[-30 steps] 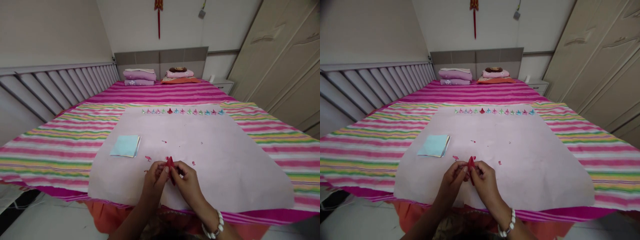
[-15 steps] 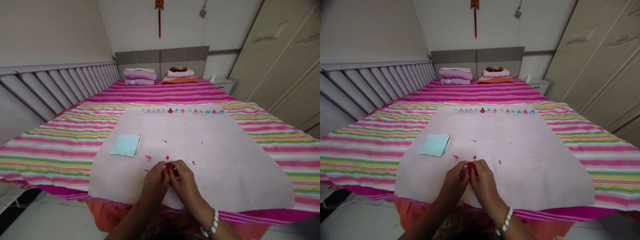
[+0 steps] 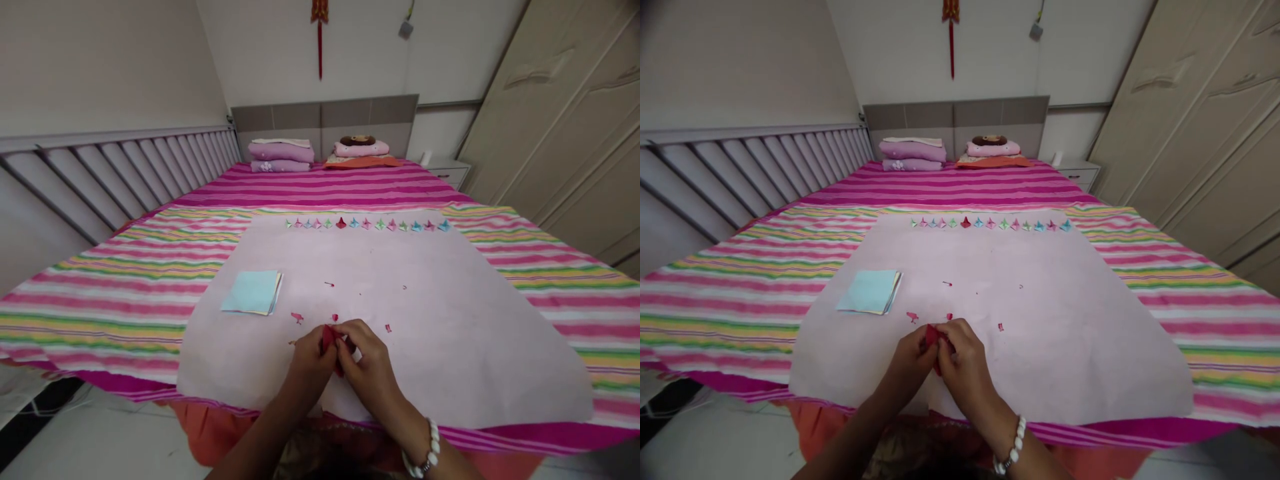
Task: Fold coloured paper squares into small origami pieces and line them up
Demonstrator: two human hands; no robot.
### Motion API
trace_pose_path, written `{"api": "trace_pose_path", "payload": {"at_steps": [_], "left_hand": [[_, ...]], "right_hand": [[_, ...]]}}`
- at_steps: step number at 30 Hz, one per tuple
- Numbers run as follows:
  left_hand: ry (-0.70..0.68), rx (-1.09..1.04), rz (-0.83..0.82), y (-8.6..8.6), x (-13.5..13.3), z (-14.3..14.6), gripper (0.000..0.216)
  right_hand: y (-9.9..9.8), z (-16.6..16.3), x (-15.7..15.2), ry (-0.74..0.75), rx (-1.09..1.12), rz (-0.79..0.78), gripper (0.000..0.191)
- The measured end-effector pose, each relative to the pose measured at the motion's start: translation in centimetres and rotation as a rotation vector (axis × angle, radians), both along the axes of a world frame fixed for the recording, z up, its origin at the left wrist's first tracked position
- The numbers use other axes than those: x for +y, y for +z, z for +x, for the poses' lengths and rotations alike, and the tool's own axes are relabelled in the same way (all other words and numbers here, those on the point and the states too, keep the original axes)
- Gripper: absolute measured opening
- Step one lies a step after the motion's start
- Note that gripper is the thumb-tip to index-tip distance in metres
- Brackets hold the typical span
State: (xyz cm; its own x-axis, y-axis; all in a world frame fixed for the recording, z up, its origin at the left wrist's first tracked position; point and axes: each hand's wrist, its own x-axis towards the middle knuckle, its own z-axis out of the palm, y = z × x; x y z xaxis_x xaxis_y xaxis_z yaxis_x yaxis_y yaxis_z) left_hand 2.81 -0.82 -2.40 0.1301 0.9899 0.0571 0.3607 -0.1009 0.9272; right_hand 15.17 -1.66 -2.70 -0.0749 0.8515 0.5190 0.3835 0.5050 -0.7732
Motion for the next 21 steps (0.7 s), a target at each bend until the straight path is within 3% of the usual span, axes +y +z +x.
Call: {"api": "trace_pose_path", "payload": {"at_steps": [6,13,21], "left_hand": [[0.017,0.059,0.084,0.1,0.0,0.1,0.025],[0.02,-0.114,0.058,-0.2,0.1,0.0,0.034],[0.068,0.172,0.322,-1.2,0.0,0.0,0.04]], "right_hand": [[0.1,-0.4,-0.3,-0.009,0.019,0.101,0.033],[0.0,-0.4,-0.5,-0.081,-0.01,0.093,0.032],[-0.8,-0.5,0.0,-0.148,-0.041,0.053,0.037]]}}
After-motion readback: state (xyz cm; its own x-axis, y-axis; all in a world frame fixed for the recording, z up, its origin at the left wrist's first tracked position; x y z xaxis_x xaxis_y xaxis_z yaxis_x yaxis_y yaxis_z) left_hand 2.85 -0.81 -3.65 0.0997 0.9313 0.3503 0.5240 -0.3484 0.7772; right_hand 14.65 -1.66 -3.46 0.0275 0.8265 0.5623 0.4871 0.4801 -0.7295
